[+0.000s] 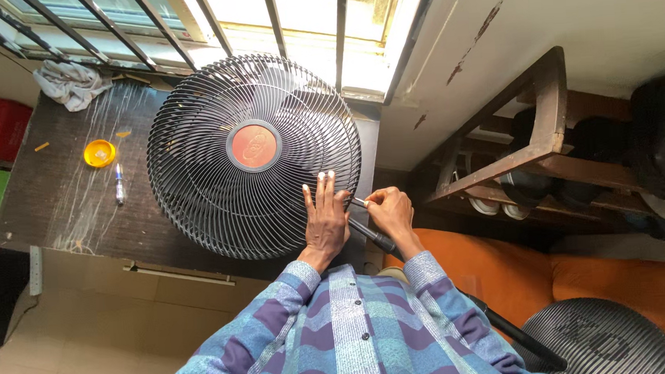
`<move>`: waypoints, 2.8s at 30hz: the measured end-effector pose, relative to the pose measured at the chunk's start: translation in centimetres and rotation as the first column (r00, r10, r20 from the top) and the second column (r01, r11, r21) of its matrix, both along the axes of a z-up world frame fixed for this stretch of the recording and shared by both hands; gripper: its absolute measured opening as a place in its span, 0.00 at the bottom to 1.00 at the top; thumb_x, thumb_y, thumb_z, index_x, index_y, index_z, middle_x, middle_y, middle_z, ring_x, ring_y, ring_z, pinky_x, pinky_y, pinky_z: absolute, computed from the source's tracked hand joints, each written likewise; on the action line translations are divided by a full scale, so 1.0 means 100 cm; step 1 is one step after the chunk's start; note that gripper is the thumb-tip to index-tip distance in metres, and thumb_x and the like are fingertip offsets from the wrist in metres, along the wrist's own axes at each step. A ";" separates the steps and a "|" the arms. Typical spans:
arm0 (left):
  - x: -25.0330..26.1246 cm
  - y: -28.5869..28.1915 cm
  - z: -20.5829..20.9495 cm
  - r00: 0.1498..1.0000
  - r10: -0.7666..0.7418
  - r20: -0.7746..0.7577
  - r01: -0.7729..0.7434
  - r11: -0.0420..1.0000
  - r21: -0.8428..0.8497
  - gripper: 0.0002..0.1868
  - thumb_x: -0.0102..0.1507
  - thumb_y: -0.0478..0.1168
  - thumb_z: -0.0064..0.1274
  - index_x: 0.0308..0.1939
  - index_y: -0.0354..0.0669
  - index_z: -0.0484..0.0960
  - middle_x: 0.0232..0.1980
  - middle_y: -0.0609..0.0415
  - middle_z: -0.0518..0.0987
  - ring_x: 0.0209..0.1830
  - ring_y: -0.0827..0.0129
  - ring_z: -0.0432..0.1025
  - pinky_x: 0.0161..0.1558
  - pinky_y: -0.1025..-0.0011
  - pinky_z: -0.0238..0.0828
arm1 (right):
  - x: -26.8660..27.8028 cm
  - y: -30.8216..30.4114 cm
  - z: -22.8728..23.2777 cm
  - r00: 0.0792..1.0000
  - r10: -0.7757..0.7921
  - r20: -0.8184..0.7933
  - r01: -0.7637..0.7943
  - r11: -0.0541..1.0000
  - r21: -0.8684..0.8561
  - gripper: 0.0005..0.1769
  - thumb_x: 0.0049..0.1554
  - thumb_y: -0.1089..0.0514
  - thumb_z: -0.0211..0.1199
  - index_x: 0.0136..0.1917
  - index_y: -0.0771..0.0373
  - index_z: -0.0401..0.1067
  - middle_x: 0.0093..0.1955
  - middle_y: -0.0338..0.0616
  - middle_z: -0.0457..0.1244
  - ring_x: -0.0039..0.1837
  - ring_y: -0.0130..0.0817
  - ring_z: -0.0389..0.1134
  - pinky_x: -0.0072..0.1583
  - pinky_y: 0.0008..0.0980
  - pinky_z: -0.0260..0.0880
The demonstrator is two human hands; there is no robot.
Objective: The person removes the front grille of a standing electric fan using a screwdriver, then detaches the fan blade from the motor hub. The removed parts are placed on the table.
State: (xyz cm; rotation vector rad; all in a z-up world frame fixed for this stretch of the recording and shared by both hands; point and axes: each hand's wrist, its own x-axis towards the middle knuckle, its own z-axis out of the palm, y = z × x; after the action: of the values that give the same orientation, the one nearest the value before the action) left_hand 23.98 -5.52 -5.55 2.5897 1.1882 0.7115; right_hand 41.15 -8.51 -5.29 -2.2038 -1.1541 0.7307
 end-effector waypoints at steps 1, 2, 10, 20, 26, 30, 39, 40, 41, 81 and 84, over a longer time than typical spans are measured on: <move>0.000 0.000 0.000 1.000 0.015 0.015 -0.015 1.000 0.000 0.30 0.55 0.36 0.64 0.59 0.36 0.71 0.78 0.30 0.54 0.81 0.39 0.45 0.76 0.34 0.34 | 0.001 0.001 -0.003 1.000 0.003 -0.016 -0.003 1.000 -0.001 0.09 0.46 0.53 0.68 0.40 0.55 0.84 0.36 0.44 0.73 0.41 0.40 0.75 0.48 0.38 0.74; 0.000 0.001 0.001 0.999 0.031 0.030 -0.031 1.000 0.001 0.32 0.54 0.36 0.65 0.60 0.36 0.69 0.78 0.30 0.54 0.81 0.37 0.44 0.77 0.37 0.35 | 0.002 0.002 -0.006 0.999 0.005 -0.032 -0.005 1.000 -0.003 0.09 0.47 0.53 0.69 0.40 0.56 0.84 0.36 0.44 0.73 0.41 0.38 0.75 0.47 0.37 0.73; 0.002 0.000 0.003 0.995 0.085 0.054 -0.085 0.996 -0.016 0.33 0.51 0.36 0.68 0.58 0.35 0.70 0.78 0.28 0.53 0.81 0.36 0.44 0.79 0.44 0.37 | 0.010 0.000 -0.037 0.925 -0.022 -0.380 0.041 0.998 0.041 0.05 0.51 0.60 0.70 0.40 0.62 0.83 0.31 0.40 0.72 0.35 0.22 0.71 0.41 0.25 0.68; 0.002 0.001 0.002 0.998 0.066 -0.003 -0.066 0.998 -0.018 0.25 0.52 0.38 0.67 0.51 0.38 0.77 0.78 0.28 0.52 0.81 0.36 0.43 0.79 0.43 0.35 | 0.014 -0.002 -0.059 0.752 0.003 -0.659 0.098 0.988 0.117 0.03 0.52 0.65 0.68 0.40 0.67 0.81 0.31 0.42 0.70 0.33 0.23 0.68 0.34 0.23 0.60; 0.001 0.001 0.005 0.997 0.068 -0.025 -0.068 0.997 -0.019 0.24 0.54 0.39 0.65 0.51 0.37 0.77 0.78 0.29 0.53 0.81 0.36 0.44 0.78 0.43 0.36 | 0.001 -0.001 -0.030 0.955 -0.085 -0.285 0.104 0.993 0.052 0.04 0.49 0.61 0.70 0.39 0.62 0.83 0.32 0.41 0.72 0.34 0.24 0.72 0.38 0.24 0.68; 0.001 0.002 0.006 0.997 0.065 -0.038 -0.065 0.998 -0.008 0.22 0.55 0.40 0.61 0.52 0.38 0.78 0.78 0.29 0.54 0.81 0.36 0.44 0.78 0.43 0.36 | 0.001 -0.003 -0.035 0.984 -0.088 -0.158 0.092 0.995 0.023 0.04 0.49 0.59 0.71 0.39 0.61 0.83 0.31 0.42 0.72 0.33 0.27 0.71 0.38 0.27 0.67; -0.003 0.004 0.007 0.998 0.035 -0.060 -0.034 0.999 0.022 0.20 0.59 0.39 0.52 0.54 0.35 0.78 0.79 0.29 0.54 0.82 0.37 0.44 0.78 0.43 0.35 | 0.016 -0.007 -0.115 0.694 -0.021 -0.720 0.206 0.964 0.170 0.02 0.51 0.70 0.67 0.40 0.69 0.80 0.31 0.43 0.69 0.27 0.20 0.58 0.30 0.21 0.54; -0.005 0.003 0.007 0.997 0.026 -0.071 -0.026 1.000 0.012 0.21 0.58 0.39 0.52 0.54 0.35 0.78 0.79 0.29 0.54 0.82 0.36 0.44 0.78 0.43 0.35 | 0.015 -0.008 -0.119 0.689 -0.019 -0.725 0.216 0.960 0.180 0.02 0.51 0.69 0.67 0.40 0.69 0.80 0.31 0.43 0.69 0.28 0.20 0.58 0.31 0.21 0.55; -0.004 0.003 0.007 0.997 0.022 -0.081 -0.022 1.000 -0.001 0.21 0.57 0.39 0.52 0.54 0.36 0.78 0.79 0.28 0.54 0.81 0.35 0.44 0.77 0.42 0.35 | 0.014 -0.008 -0.119 0.685 -0.015 -0.729 0.221 0.957 0.188 0.03 0.51 0.69 0.68 0.40 0.69 0.80 0.31 0.43 0.69 0.28 0.20 0.59 0.31 0.21 0.55; 0.027 -0.049 -0.011 0.936 0.350 0.042 -0.335 0.921 -0.200 0.17 0.63 0.42 0.53 0.55 0.43 0.79 0.32 0.47 0.84 0.25 0.54 0.79 0.29 0.61 0.76 | 0.013 0.012 -0.004 0.975 0.221 0.031 -0.223 0.968 0.113 0.10 0.48 0.53 0.67 0.42 0.56 0.84 0.38 0.50 0.72 0.41 0.47 0.75 0.47 0.41 0.75; 0.030 -0.046 -0.010 0.951 0.307 0.035 -0.295 0.937 -0.188 0.23 0.63 0.40 0.53 0.62 0.39 0.74 0.30 0.46 0.83 0.25 0.55 0.79 0.28 0.61 0.76 | 0.019 0.011 -0.016 0.978 0.178 -0.113 -0.167 0.981 0.095 0.10 0.48 0.53 0.70 0.42 0.58 0.84 0.36 0.46 0.73 0.38 0.38 0.75 0.44 0.36 0.74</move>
State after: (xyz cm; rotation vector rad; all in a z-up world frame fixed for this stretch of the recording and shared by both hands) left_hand 26.97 -10.08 -6.53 2.2455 1.5707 0.6988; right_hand 43.04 -7.41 -6.86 -1.9788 -1.3012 0.8587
